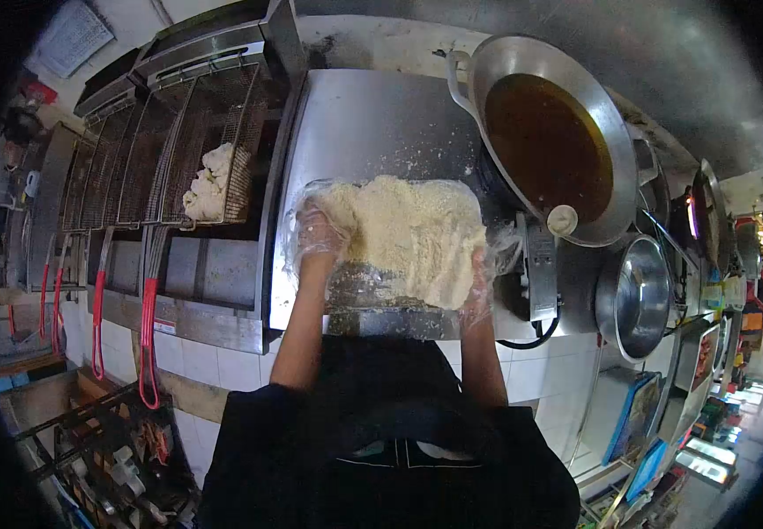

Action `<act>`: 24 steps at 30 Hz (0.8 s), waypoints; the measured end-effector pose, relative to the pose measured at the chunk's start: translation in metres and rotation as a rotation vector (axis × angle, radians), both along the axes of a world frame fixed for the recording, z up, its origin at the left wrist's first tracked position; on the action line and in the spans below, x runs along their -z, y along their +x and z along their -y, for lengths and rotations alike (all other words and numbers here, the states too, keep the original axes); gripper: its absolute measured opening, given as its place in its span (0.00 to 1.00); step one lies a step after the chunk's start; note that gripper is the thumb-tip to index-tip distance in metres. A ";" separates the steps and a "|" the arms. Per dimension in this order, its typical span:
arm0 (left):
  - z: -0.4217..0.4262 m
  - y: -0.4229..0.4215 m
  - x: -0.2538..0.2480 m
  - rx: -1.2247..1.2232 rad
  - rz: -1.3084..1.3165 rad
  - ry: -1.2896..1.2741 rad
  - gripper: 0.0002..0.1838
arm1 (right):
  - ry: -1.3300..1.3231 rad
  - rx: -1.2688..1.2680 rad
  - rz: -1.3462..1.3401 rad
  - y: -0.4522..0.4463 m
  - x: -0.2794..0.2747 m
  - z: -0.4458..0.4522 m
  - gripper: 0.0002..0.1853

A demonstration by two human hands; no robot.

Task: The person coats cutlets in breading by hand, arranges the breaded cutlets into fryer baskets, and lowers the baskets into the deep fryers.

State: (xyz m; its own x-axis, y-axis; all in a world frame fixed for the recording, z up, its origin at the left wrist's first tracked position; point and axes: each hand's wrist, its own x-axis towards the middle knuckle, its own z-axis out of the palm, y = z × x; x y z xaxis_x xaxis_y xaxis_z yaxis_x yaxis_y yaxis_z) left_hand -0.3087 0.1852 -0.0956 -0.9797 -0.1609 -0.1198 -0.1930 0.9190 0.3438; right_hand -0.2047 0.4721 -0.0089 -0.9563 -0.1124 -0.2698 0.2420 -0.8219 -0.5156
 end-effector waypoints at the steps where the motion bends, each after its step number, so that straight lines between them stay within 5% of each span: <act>1: -0.004 0.013 -0.012 -0.001 -0.098 0.067 0.43 | 0.091 0.016 0.046 0.003 0.005 -0.001 0.39; 4: -0.005 0.014 0.018 -0.014 -0.343 0.208 0.43 | 0.130 -0.016 0.077 0.004 0.013 -0.002 0.40; 6: -0.006 0.008 0.017 -0.030 -0.307 0.192 0.41 | 0.027 -0.004 0.055 0.004 0.009 0.003 0.40; 8: -0.017 0.001 -0.035 -0.056 -0.091 0.087 0.36 | -0.126 0.062 0.019 0.001 -0.015 0.017 0.41; 10: -0.010 -0.015 0.002 -0.225 -0.253 0.813 0.32 | -0.065 0.087 0.024 -0.004 -0.045 0.025 0.42; 13: 0.003 -0.027 0.067 -0.351 -0.137 1.490 0.27 | -0.083 0.079 0.052 -0.015 -0.035 0.016 0.43; 15: 0.000 -0.017 0.072 -0.200 -0.036 1.095 0.25 | -0.110 0.081 0.085 -0.012 -0.027 0.013 0.43; 16: -0.011 -0.002 0.054 -0.028 -0.041 0.549 0.24 | -0.112 0.096 0.097 -0.011 -0.028 0.013 0.42; 19: -0.040 0.021 -0.056 0.187 -0.101 -0.163 0.19 | -0.099 0.117 0.059 -0.012 -0.042 0.016 0.44; 21: -0.041 0.032 -0.064 0.225 -0.281 0.043 0.20 | -0.102 0.126 0.016 -0.011 -0.044 0.013 0.44; 24: -0.050 0.031 -0.041 0.091 -0.207 0.631 0.22 | -0.057 0.131 0.001 -0.001 -0.030 0.005 0.42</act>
